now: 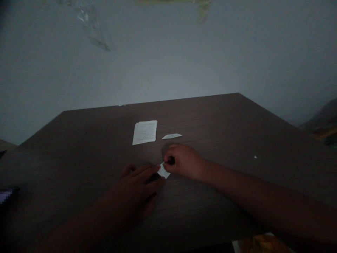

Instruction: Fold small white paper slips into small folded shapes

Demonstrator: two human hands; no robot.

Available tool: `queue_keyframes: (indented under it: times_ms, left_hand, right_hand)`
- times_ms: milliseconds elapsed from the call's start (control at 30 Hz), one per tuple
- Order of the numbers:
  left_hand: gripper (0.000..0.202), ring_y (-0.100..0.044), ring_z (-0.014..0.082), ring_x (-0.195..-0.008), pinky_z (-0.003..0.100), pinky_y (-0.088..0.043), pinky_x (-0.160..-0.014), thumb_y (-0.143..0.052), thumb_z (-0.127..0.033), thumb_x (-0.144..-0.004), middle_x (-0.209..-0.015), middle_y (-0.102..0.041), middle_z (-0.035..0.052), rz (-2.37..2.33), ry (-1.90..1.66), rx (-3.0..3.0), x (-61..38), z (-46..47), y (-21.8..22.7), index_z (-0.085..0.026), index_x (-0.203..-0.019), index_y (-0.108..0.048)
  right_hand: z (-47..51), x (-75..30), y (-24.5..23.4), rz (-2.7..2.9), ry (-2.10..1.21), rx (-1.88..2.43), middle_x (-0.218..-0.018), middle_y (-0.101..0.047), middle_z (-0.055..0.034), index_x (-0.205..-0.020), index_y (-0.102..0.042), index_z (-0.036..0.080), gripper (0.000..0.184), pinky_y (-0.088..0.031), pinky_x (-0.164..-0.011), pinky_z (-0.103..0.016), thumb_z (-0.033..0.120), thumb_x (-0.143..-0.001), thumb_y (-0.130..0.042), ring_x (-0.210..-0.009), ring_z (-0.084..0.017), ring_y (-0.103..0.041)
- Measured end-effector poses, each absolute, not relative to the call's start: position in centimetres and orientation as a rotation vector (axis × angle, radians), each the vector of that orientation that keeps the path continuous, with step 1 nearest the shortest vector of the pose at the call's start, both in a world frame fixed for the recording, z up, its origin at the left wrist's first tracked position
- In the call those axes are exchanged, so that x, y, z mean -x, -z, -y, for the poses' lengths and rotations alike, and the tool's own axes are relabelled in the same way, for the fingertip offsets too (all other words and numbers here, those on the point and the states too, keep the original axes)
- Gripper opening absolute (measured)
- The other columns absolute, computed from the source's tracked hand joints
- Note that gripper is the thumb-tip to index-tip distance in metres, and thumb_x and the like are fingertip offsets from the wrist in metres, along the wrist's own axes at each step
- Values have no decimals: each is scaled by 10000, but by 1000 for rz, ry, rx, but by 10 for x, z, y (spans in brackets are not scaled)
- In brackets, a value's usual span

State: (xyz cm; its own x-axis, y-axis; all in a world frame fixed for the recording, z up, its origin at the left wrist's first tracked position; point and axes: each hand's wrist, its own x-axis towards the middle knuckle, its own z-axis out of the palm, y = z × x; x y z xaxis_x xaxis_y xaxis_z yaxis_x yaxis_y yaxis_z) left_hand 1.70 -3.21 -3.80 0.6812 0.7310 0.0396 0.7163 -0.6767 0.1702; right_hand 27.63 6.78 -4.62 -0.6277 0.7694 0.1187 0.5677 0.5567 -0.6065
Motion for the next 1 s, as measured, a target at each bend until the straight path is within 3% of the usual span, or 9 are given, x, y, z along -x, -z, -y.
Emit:
queue_keyframes:
  times_ms: [100,267,567,700,1000]
  left_hand:
    - [433,-755,465,-1487,692,-587,-1197,-861,-266,-1000,-1699,-779,187,-1179,-141,-2766,-19,29,44,-280,-1433,-855]
    - [462,-734,474,-1541,742,-563,-1249,-851,-199,-961,-1734,-766,183,-1244,-166,-2760,-22,34,38,-279,-1416,-863]
    - [481,-744,438,-1521,702,-566,-1270,-837,-167,-1019,-1686,-785,142,-1214,-143,-2732,-18,30,29,-315,-1476,-847]
    - [445,-766,427,-1455,692,-566,-1268,-853,-186,-1015,-1579,-817,132,-1184,-147,-2708,-15,26,32,-311,-1442,-871]
    - [486,-738,441,-1518,708,-565,-1236,-790,-181,-1044,-1664,-792,158,-1189,-136,-2691,-13,27,31,-319,-1506,-850]
  right_hand:
    - [-72,-273,46,2418,-738,1132,-902,-780,-19,-920,-857,212,131,-467,-803,-325,117,-977,-927,-844,-197,-710]
    - [-75,-268,43,2413,-717,1198,-905,-787,-17,-906,-855,214,143,-444,-781,-317,90,-964,-896,-817,-187,-684]
    - [-73,-263,41,2398,-677,1267,-913,-784,-28,-902,-850,218,119,-422,-785,-329,140,-983,-889,-837,-198,-677]
    - [-79,-264,44,2380,-597,1293,-916,-781,-39,-890,-845,215,130,-408,-770,-335,157,-1000,-883,-836,-203,-664]
    - [-88,-277,50,2446,-633,1060,-937,-786,-26,-923,-872,220,115,-458,-819,-324,157,-995,-934,-905,-209,-699]
